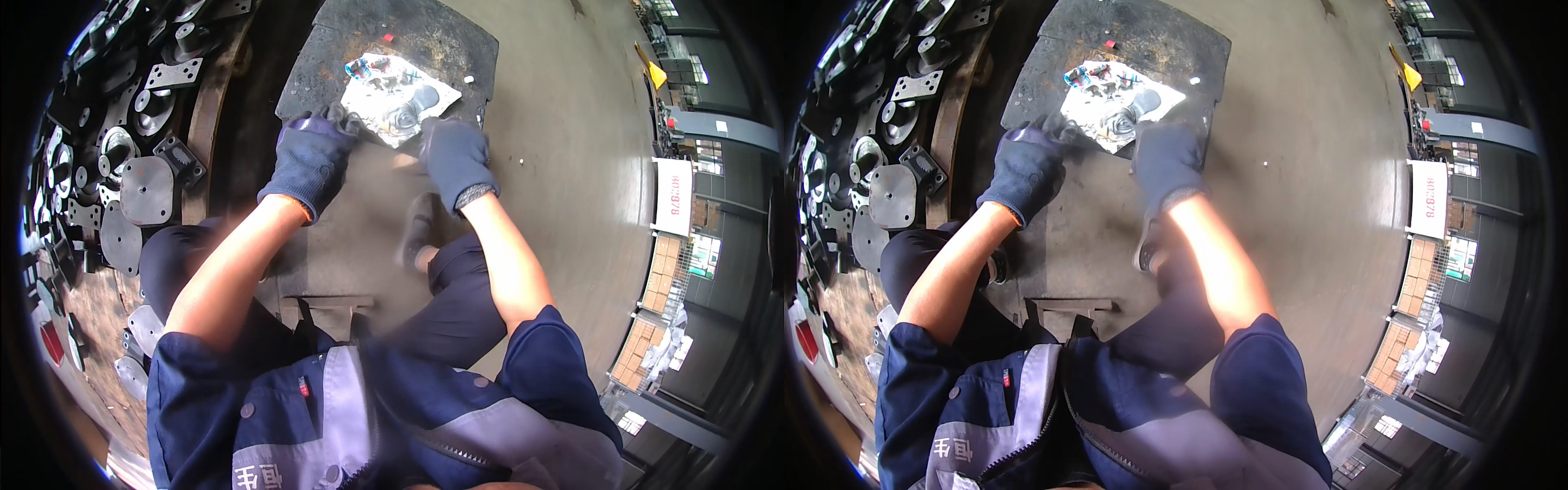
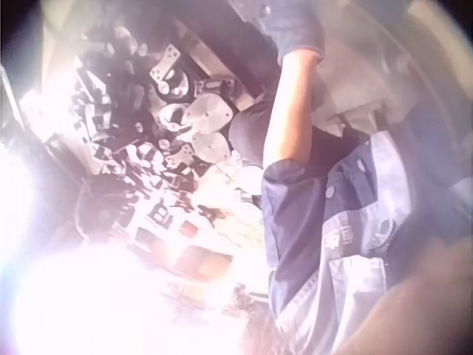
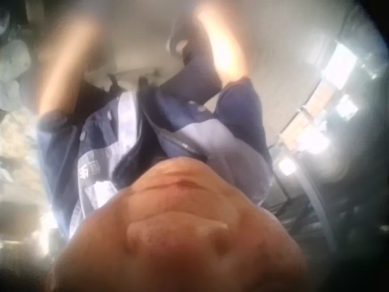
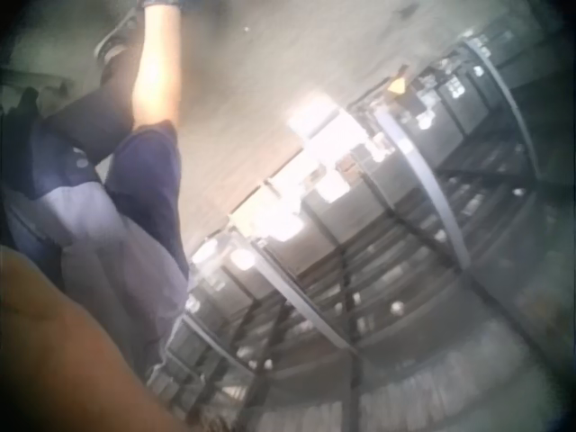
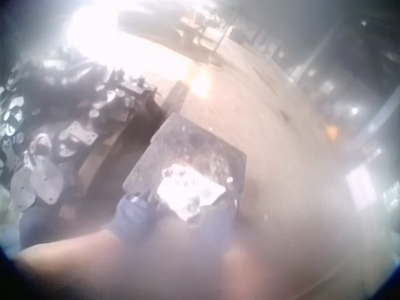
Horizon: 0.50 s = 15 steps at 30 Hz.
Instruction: The person mixes a grey paste on a paper sheet using a small tool, then applies the paste to the surface of metal parts. The person picks up each part, applies the paste, and places it back on the table.
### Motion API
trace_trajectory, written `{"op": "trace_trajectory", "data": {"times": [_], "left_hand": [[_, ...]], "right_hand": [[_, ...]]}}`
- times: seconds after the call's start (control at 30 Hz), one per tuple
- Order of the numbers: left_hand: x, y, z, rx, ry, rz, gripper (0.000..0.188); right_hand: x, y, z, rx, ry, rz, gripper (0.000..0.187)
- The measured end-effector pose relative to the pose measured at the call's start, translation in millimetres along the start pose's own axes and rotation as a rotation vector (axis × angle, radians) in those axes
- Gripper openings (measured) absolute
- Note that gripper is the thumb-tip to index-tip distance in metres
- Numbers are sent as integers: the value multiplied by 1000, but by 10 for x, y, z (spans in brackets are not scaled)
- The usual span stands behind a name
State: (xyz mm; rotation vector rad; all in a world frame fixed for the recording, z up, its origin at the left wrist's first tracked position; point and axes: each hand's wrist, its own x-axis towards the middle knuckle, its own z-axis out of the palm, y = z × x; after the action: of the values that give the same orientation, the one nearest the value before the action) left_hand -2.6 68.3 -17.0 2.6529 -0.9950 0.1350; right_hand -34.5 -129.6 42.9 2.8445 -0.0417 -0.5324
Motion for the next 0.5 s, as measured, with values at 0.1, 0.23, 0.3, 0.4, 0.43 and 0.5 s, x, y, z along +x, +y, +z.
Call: {"op": "trace_trajectory", "data": {"times": [0.1, 0.23, 0.3, 0.4, 0.43, 0.5], "left_hand": [[7, -43, -10, -14, 9, 3, 39], [-2, 27, -39, -16, -35, -10, 38], [4, 28, -85, -17, -107, -57, 38], [-14, 8, -27, 4, -5, -14, 38], [-26, 12, -33, -6, -11, -12, 38], [0, 15, -78, -24, -17, -8, 38]], "right_hand": [[-56, -156, 38, -65, 11, 17, 17], [-18, -112, 45, -34, -52, -24, 20], [-5, -59, 20, -60, -99, 20, 22], [-67, -113, 39, -3, -70, 114, 23], [-93, -127, 29, 65, -62, 130, 23], [-99, -51, -46, 14, -55, 143, 22]]}}
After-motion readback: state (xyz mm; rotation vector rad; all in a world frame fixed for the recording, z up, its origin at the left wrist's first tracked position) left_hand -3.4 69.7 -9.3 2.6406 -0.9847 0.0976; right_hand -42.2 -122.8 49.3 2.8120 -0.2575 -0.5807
